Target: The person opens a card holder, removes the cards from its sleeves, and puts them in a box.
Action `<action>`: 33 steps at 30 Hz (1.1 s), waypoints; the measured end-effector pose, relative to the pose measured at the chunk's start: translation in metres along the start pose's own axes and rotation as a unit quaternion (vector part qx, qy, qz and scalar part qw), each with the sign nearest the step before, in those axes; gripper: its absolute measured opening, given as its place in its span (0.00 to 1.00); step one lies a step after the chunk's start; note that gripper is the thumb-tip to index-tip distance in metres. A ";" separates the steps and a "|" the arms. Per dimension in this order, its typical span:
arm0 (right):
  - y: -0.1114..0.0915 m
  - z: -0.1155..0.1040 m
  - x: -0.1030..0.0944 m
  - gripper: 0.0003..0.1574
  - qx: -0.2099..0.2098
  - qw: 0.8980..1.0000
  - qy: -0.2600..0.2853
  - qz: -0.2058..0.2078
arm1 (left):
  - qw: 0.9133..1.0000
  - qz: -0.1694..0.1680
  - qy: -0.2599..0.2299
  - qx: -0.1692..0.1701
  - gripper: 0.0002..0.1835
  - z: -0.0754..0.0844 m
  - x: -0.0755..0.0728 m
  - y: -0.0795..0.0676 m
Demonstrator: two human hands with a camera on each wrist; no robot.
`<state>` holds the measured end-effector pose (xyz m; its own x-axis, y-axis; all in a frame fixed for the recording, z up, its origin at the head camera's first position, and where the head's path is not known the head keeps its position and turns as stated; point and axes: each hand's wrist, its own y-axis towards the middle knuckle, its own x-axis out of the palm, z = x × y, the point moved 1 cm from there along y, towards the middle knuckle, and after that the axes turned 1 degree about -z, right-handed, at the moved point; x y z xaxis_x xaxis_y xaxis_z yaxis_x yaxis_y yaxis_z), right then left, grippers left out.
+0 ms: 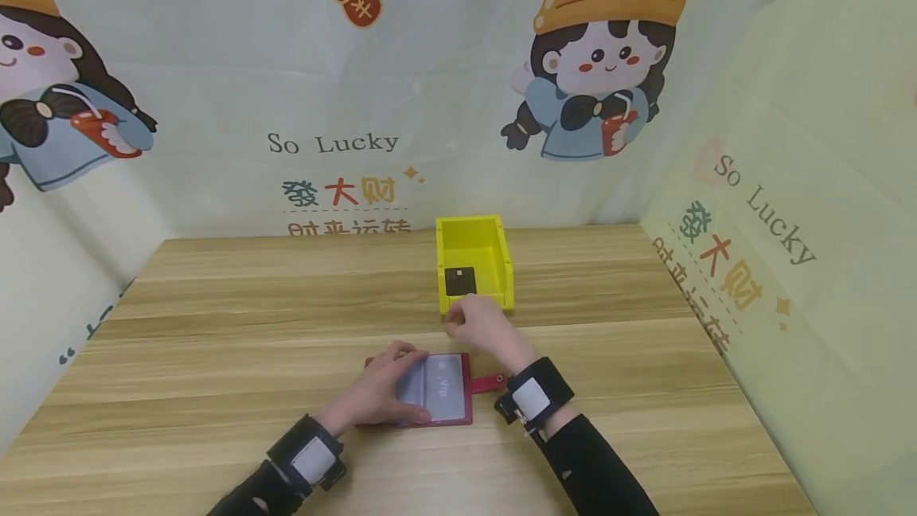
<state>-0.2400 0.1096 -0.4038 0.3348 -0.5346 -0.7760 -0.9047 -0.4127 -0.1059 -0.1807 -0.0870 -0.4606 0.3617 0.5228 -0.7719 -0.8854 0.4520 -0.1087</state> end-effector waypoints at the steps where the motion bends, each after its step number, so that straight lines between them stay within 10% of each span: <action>1: -0.003 0.000 0.002 0.15 0.006 1.000 0.009 -0.016 | 1.000 0.000 -0.001 0.000 0.47 0.000 0.000 0.000; 19: -0.019 0.035 0.032 0.20 -0.024 0.996 0.003 -0.081 | 1.000 -0.012 0.000 -0.019 0.50 -0.001 0.000 0.002; 33: -0.026 0.041 0.037 0.20 -0.018 0.999 0.029 -0.040 | 1.000 -0.009 -0.008 -0.009 0.50 -0.001 -0.001 0.001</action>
<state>-0.2147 0.1313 -0.4553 0.4218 -0.5405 -0.7280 -0.8646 -0.4815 -0.1434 -0.1826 -0.0877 -0.4609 0.3812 0.5263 -0.7600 -0.8843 0.4474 -0.1337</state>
